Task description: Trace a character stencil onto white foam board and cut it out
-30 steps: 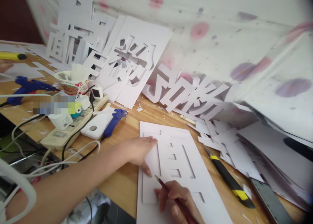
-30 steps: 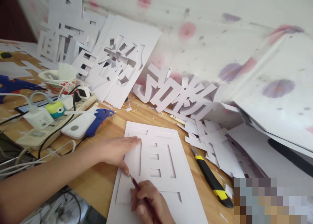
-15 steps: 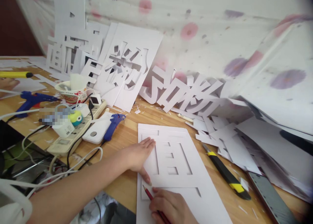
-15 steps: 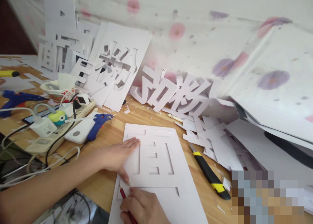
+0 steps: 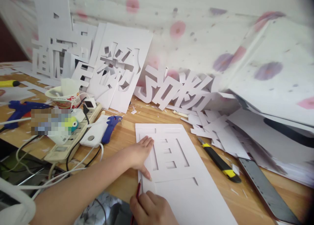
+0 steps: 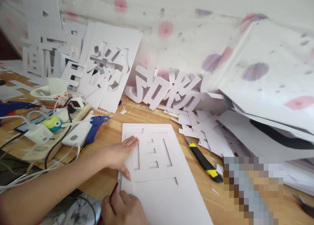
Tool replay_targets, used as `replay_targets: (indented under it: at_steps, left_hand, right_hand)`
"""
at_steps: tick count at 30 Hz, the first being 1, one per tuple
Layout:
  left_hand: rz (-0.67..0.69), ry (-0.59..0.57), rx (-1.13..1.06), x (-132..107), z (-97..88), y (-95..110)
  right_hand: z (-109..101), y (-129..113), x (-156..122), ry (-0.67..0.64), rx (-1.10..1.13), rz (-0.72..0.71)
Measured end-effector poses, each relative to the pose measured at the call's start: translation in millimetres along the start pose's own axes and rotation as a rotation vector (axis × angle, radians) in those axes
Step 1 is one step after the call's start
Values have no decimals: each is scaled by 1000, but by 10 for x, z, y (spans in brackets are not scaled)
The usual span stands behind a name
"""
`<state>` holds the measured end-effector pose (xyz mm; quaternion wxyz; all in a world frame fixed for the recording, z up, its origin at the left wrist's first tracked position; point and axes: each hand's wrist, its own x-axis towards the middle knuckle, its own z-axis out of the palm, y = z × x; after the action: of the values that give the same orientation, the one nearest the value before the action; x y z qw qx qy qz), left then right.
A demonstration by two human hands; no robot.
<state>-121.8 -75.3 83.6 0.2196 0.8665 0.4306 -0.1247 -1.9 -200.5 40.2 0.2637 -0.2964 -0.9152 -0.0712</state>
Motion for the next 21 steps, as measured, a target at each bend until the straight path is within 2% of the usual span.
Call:
replay_targets:
  at_steps: [7,14,21]
  left_hand:
    - [-9,-15,25,43,8,8]
    - [-1,-6,23,23,15,15]
    - [21,17,-4,34,30,-11]
  right_hand:
    - [66,50,150,-63,-5,-11]
    - [151,114,154,-54,-9,-27]
    - [147,85,147,-50,-13,-14]
